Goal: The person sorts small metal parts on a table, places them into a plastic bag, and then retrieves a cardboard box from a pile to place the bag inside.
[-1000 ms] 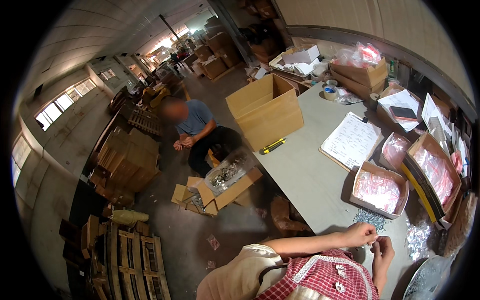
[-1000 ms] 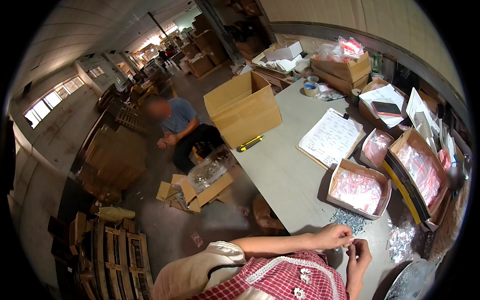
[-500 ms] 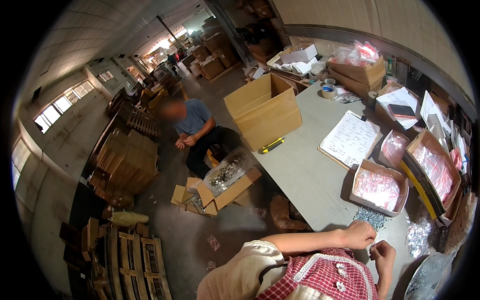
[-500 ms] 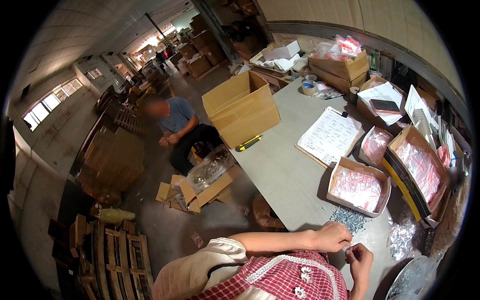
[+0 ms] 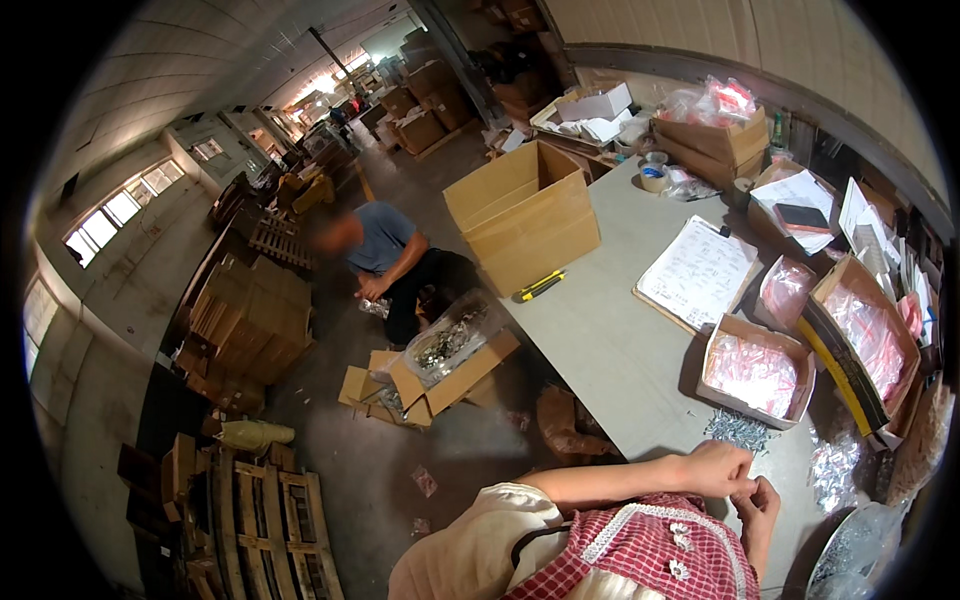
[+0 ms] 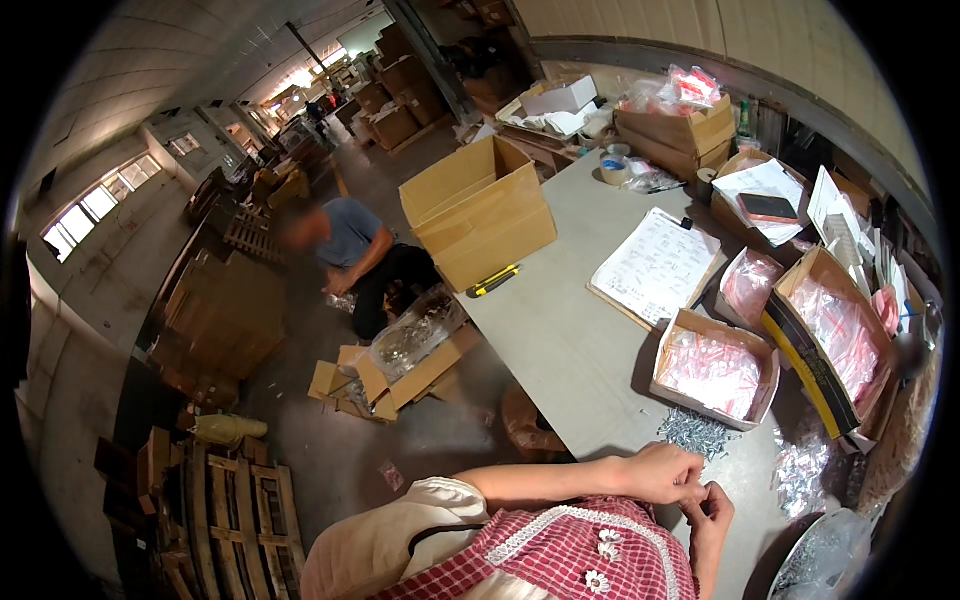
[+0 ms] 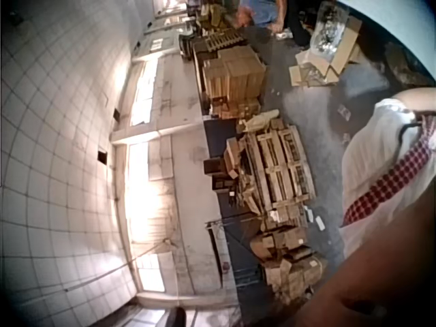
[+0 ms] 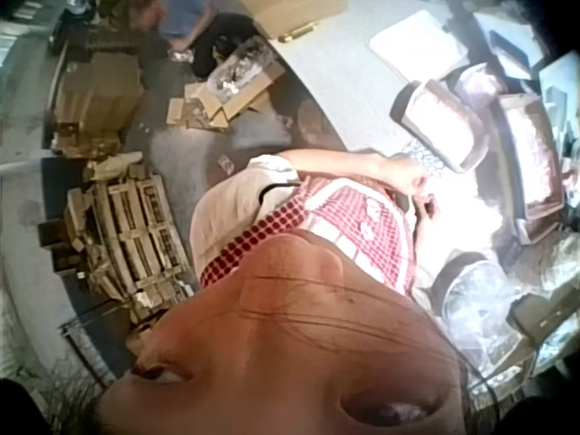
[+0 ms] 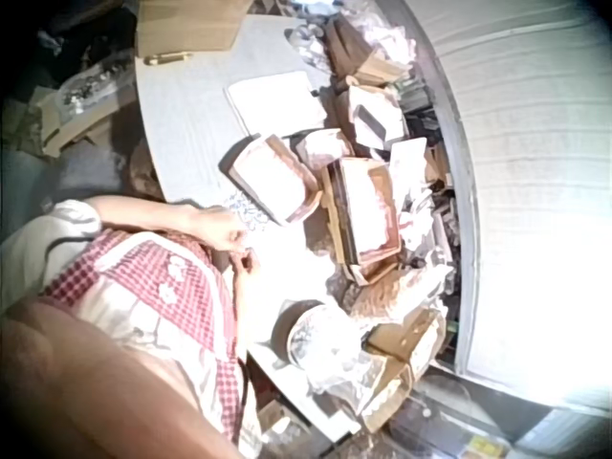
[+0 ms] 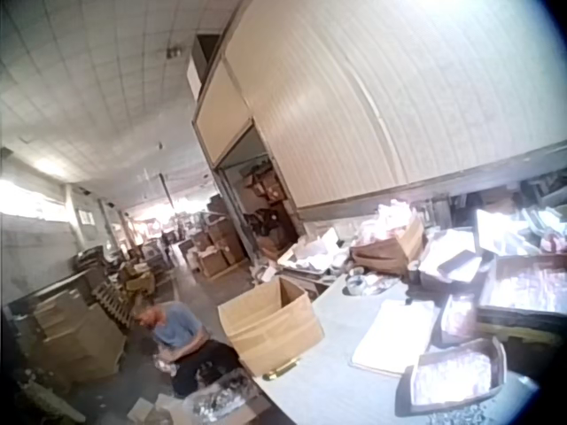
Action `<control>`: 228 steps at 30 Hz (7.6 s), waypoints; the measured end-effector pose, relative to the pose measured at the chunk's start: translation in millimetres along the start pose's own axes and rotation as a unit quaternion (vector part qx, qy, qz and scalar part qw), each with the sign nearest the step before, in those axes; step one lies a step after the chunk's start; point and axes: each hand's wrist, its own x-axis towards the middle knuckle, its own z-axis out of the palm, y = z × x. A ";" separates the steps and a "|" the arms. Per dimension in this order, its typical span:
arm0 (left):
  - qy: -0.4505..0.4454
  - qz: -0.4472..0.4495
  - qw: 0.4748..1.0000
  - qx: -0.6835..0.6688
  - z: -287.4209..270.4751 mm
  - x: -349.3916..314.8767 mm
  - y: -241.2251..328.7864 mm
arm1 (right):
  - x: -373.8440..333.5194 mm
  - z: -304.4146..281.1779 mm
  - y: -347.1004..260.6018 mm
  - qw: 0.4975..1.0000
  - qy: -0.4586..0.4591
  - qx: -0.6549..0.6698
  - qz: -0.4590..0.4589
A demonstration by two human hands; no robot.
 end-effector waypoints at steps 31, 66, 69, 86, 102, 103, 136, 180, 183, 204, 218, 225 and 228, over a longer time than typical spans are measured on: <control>0.127 0.107 0.971 0.171 19.9 -12.0 -12.9 | 6.0 -4.6 5.7 0.963 0.135 -0.207 -0.107; 0.146 0.164 0.948 0.232 7.1 1.2 -41.5 | 24.9 -14.6 9.7 0.935 0.123 -0.328 -0.050; 0.170 0.132 0.952 0.217 4.1 0.6 -47.2 | 30.0 -12.7 22.8 0.861 0.050 -0.506 0.007; 0.145 0.090 0.972 0.159 15.5 -3.1 -50.5 | 44.5 -35.6 13.4 0.980 -0.029 0.160 0.118; 0.119 0.136 0.977 0.116 22.6 1.1 -44.8 | 29.9 -17.9 -16.5 0.984 -0.044 0.148 0.087; 0.118 0.137 0.977 0.116 22.5 1.5 -44.9 | 29.8 -17.2 -17.4 0.986 -0.045 0.139 0.081; 0.139 0.135 0.973 0.127 21.3 1.0 -42.1 | 24.2 6.8 -17.2 0.976 0.027 -0.178 -0.121; 0.066 -0.179 0.896 -0.400 -9.5 24.6 -34.2 | 18.7 -111.9 -52.8 0.933 0.304 0.185 -0.059; 0.071 -0.178 0.890 -0.414 -16.2 23.2 -38.8 | 5.9 -200.1 -70.7 0.838 0.259 0.414 -0.244; 0.112 -0.157 0.865 -0.462 -57.8 5.0 -20.2 | -21.1 -92.0 -116.0 0.741 0.157 0.520 -0.394; 0.041 -0.033 0.931 -0.360 -8.3 16.4 -8.8 | 11.3 12.7 -29.7 0.994 0.018 0.104 0.011; 0.041 -0.110 0.962 -0.246 -6.3 -0.9 -26.1 | 14.6 16.9 -19.6 0.997 0.020 -0.031 -0.062; 0.030 -0.080 0.994 -0.074 -6.2 -1.5 -14.6 | 19.0 16.9 -20.0 0.969 0.049 -0.168 -0.174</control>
